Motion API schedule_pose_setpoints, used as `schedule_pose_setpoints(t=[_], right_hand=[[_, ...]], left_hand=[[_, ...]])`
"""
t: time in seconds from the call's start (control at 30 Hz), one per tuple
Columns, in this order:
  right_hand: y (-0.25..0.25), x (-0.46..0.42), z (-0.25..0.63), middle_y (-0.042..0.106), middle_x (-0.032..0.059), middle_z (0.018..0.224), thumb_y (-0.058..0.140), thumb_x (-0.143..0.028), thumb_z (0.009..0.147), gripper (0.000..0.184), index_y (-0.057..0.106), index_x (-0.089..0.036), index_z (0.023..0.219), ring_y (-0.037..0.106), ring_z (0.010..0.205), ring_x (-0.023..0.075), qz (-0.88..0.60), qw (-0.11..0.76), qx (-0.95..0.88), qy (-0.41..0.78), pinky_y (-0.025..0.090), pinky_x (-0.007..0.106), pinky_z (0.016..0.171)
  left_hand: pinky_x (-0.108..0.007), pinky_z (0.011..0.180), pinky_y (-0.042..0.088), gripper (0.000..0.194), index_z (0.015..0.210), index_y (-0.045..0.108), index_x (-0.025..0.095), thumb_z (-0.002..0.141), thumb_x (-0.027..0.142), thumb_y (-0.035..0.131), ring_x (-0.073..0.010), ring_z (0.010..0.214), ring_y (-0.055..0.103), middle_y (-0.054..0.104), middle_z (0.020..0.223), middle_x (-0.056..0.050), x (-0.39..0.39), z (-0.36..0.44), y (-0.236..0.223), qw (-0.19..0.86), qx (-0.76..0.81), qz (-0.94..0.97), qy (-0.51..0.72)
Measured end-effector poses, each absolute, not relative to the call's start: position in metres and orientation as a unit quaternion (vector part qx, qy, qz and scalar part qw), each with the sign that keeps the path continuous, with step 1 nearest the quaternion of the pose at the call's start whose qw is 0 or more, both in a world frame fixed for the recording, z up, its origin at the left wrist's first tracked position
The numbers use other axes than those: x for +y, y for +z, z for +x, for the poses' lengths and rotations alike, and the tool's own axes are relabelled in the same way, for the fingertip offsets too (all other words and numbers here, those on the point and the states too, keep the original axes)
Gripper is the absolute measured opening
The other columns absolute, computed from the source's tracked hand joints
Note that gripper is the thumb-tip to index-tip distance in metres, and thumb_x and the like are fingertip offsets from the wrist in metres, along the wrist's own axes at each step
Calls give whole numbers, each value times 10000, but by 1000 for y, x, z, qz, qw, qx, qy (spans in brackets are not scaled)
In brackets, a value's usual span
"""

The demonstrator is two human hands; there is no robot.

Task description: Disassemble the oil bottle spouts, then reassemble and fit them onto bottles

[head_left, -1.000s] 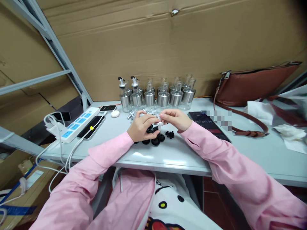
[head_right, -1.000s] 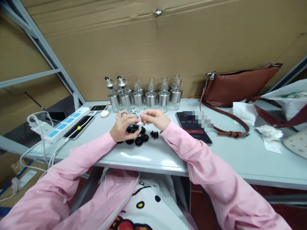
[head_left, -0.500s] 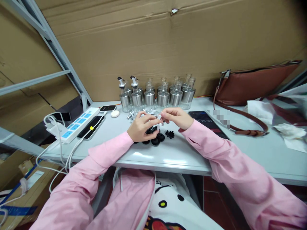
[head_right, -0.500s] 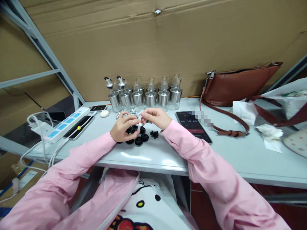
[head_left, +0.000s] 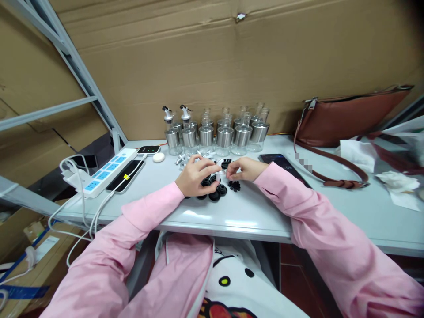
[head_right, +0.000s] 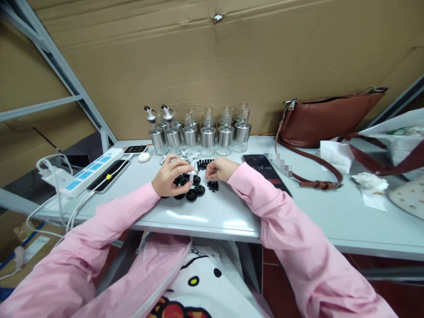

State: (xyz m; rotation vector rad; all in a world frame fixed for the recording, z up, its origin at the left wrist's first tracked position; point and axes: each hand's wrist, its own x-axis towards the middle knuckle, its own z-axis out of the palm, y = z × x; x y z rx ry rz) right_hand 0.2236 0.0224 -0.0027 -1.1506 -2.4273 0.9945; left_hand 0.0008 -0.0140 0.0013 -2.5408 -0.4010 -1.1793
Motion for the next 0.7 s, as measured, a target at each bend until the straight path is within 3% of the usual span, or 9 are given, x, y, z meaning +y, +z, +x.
schedule_pose_setpoints(t=[0.2,0.33,0.53,0.7], right_hand=[[-6,22,224,666,11,664,634,-247,639,120,678,-170,720,592,630,137,-392,125,-850,329,458,249,656],[-4,19,220,662,14,663,594,-179,667,83,663,-168,713,584,617,134,-426,132,-862,242,443,244,634],[-4,18,219,684,40,713,527,-167,740,133,655,-166,779,607,663,153,-440,145,-867,184,448,268,674],[-4,19,221,668,31,712,610,-179,662,130,649,-165,786,604,653,147,-434,128,-870,197,456,254,653]], left_hand=[[-359,802,404,223,975,518,194,768,275,506,-155,784,614,646,869,-49,-13,1,0,149,-151,-890,-404],[-357,805,403,225,976,523,193,770,279,506,-156,789,613,645,868,-50,-14,1,0,147,-155,-891,-401],[-349,802,405,230,981,523,186,769,274,516,-150,777,610,639,846,-47,-14,1,0,158,-145,-887,-408],[-349,799,403,231,977,531,192,768,287,509,-152,770,606,640,847,-44,-14,0,1,157,-154,-891,-398]])
